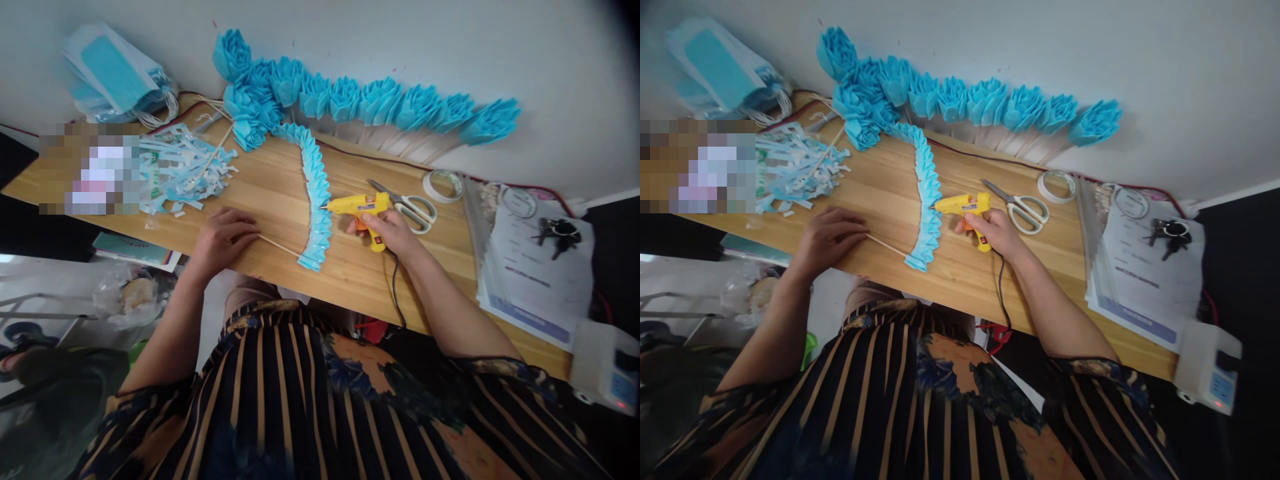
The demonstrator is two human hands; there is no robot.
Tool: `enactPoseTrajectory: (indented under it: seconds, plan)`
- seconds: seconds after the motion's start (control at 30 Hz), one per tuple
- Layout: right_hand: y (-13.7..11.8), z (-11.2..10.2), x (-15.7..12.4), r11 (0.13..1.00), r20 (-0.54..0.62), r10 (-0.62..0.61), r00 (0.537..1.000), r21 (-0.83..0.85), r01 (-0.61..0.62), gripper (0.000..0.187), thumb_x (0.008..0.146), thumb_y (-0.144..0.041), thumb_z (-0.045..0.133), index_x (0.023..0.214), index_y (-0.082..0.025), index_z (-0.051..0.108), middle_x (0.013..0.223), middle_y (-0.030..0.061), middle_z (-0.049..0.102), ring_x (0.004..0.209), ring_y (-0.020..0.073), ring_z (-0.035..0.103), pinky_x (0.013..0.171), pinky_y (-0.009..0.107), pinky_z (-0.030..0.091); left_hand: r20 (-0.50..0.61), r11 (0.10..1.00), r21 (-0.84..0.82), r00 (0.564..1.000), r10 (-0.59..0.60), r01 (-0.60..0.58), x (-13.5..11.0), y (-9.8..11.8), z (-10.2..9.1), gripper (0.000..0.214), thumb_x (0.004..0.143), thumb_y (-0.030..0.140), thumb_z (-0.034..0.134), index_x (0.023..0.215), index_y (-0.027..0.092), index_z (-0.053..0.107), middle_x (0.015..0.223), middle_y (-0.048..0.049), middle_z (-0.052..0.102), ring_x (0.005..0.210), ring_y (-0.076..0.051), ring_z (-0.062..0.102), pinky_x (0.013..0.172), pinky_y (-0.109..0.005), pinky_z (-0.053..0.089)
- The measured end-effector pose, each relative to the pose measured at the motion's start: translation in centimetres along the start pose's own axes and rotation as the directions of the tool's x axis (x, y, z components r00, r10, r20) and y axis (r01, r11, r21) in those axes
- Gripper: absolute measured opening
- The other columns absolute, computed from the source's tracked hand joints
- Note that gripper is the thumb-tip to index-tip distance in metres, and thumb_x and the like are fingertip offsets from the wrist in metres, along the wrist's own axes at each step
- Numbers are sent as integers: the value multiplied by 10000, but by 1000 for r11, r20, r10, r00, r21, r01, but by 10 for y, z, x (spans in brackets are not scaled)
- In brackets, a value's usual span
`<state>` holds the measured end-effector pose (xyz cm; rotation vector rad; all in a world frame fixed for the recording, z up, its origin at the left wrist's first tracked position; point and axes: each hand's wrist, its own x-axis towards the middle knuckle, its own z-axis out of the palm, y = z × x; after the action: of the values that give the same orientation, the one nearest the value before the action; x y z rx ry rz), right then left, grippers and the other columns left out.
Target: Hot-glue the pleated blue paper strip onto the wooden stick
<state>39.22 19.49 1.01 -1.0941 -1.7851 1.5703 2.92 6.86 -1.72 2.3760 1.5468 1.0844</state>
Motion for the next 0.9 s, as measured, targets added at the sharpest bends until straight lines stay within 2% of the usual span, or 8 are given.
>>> enactPoseTrajectory:
  seconds: [0.17,0.3,0.5,0.9]
  plan:
    - [-5,1,0,994,-61,-23,998,110,30,580,786,-748,725,747,-171,765,773,90,763,632,151,652,563,252,544,2,1000,1,1000,-20,20,0,1,0,208,994,337,656,909,212,799,1015,-80,764,940,-238,677,865,-408,516]
    - [-5,3,0,990,-103,-16,995,137,31,572,785,-745,722,788,-174,759,789,91,769,660,166,677,574,261,564,0,999,-3,999,-42,42,1,3,0,224,999,346,643,904,214,797,1007,-79,765,942,-236,679,868,-413,520]
    - [-6,5,0,993,-99,-19,995,118,31,585,765,-751,742,826,-170,768,836,97,788,624,151,666,563,262,570,-2,999,5,999,-49,49,1,3,1,240,1003,369,639,913,214,798,1004,-80,770,933,-236,685,874,-419,515]
    - [-5,12,0,998,-93,-32,995,59,37,602,746,-774,745,771,-174,784,836,91,792,647,142,662,583,245,562,8,998,17,998,-57,57,1,3,1,253,1005,374,628,908,217,800,1018,-80,770,941,-237,687,882,-425,518]
